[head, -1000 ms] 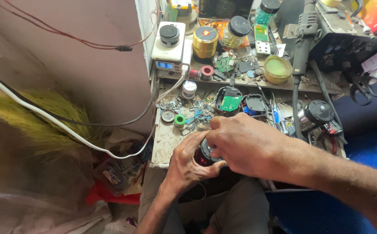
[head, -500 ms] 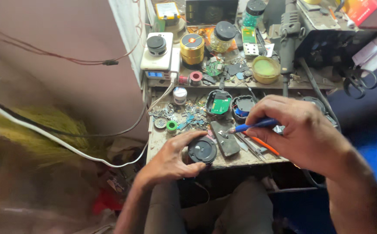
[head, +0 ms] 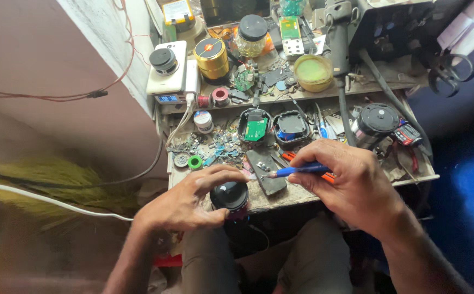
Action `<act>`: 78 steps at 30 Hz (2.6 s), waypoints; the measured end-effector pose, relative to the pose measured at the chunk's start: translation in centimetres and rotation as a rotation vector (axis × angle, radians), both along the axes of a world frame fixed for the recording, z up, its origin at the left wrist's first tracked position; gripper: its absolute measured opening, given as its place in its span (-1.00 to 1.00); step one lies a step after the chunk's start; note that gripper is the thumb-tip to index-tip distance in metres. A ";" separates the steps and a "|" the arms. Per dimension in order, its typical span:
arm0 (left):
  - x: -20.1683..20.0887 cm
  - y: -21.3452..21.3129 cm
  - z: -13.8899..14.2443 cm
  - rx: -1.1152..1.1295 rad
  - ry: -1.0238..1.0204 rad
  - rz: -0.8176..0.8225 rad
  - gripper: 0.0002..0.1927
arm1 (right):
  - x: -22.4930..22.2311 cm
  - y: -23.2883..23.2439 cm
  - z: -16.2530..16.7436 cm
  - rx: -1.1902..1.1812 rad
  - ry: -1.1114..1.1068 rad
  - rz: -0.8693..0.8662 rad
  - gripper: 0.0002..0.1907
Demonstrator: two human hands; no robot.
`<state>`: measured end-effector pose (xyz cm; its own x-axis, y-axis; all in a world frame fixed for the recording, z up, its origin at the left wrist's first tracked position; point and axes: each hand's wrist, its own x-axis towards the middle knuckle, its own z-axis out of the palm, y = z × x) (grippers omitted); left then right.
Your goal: The person uses tweezers to place a small component onto a red cylindrical device, then secures a black circular cover over it. They use a small screwdriver to tighten a screw on the cover, completing the assembly.
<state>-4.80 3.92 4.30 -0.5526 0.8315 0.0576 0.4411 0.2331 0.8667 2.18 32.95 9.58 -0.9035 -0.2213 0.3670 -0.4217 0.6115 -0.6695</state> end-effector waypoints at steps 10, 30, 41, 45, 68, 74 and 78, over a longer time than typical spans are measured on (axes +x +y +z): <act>0.3 -0.1 1.1 -0.094 -0.004 0.024 -0.30 | -0.2 -0.6 0.5 0.022 0.052 0.061 -0.81; 2.6 -0.9 -0.7 0.146 -0.003 0.286 -0.26 | -0.7 0.0 -0.6 0.000 0.017 -0.061 -0.81; 3.6 1.2 -2.0 0.098 0.384 0.439 -0.39 | 0.0 -1.7 -1.0 0.007 0.101 0.040 -0.83; 4.5 3.7 -2.9 0.163 0.447 0.650 -0.50 | -0.3 -2.2 -0.9 0.019 0.103 0.088 -0.86; 5.2 4.7 -3.7 0.227 0.452 0.727 -0.58 | -1.8 -3.0 0.2 0.144 0.071 0.225 -0.88; 5.1 4.6 -4.1 0.248 0.488 0.727 -0.54 | -1.8 -2.9 0.3 0.156 0.075 0.216 -0.88; 5.1 4.4 -4.3 0.263 0.501 0.712 -0.51 | -2.0 -3.1 0.2 0.151 0.040 0.220 -0.89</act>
